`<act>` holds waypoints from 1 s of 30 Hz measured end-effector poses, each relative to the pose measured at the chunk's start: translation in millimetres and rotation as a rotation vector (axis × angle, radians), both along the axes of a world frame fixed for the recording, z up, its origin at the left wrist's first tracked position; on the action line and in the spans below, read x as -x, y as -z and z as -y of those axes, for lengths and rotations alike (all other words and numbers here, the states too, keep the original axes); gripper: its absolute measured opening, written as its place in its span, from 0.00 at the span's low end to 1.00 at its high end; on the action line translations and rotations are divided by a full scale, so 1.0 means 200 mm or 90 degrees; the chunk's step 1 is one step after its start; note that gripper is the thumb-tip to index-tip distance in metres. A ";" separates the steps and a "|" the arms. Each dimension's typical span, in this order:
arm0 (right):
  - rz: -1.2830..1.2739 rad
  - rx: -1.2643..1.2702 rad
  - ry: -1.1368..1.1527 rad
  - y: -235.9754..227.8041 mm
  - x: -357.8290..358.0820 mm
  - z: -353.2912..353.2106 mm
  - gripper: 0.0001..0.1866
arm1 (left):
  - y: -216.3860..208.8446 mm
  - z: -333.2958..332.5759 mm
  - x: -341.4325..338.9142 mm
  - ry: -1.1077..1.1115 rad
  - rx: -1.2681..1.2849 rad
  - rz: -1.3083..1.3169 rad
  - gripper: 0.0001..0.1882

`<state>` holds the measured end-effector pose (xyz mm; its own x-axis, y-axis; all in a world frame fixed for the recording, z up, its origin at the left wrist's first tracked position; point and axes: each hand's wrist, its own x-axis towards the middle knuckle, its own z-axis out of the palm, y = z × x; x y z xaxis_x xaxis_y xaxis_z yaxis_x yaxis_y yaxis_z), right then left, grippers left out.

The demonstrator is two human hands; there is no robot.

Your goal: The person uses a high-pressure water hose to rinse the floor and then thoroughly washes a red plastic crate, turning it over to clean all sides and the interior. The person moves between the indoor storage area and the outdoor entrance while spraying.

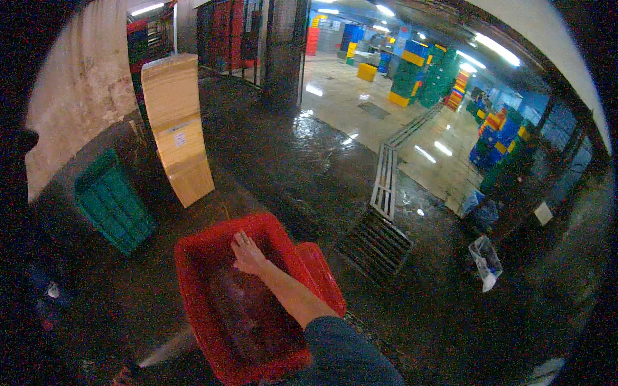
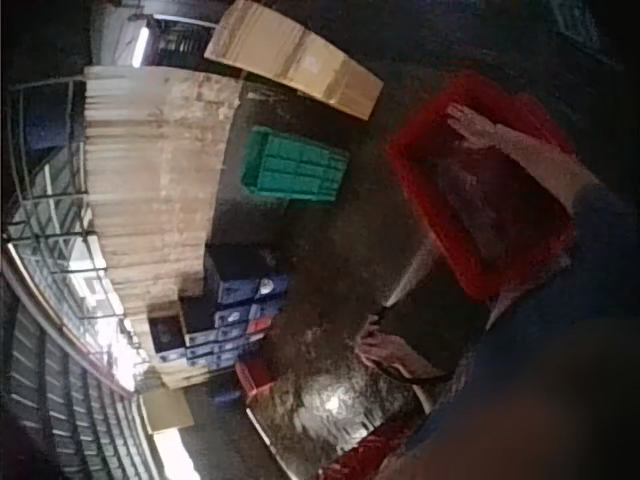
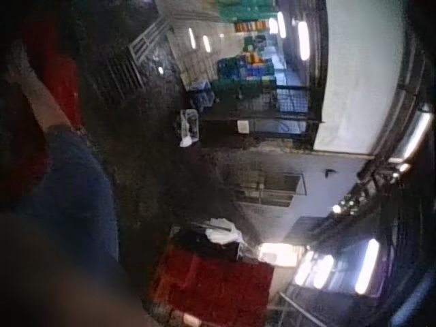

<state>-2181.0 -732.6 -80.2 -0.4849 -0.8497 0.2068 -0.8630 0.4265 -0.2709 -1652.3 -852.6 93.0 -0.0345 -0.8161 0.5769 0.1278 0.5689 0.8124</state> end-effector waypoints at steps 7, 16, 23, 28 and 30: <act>0.045 -0.201 -0.001 -0.05 0.52 0.47 0.37 | 0.14 0.05 0.11 -0.388 -0.033 -0.374 0.18; 0.086 -0.284 0.025 -0.03 0.74 0.70 0.39 | -0.15 -0.38 -0.37 0.118 -0.013 -0.122 0.19; 0.017 -0.214 0.027 -0.45 0.63 0.50 0.42 | 0.08 -0.43 -0.33 -0.144 -0.080 -0.244 0.22; -0.165 -0.110 -0.001 -0.95 0.34 0.34 0.21 | 0.07 -0.44 -0.37 -0.292 0.016 -0.005 0.16; -0.252 -0.039 0.016 -1.07 0.08 0.25 0.17 | 0.03 -0.44 -0.41 -0.287 0.080 0.030 0.15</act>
<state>-2198.0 -781.8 133.0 -0.3981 -0.8552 0.3318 -0.8847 0.4535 0.1075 -1569.4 -764.5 86.8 0.2786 -0.6799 0.6783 -0.1893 0.6535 0.7329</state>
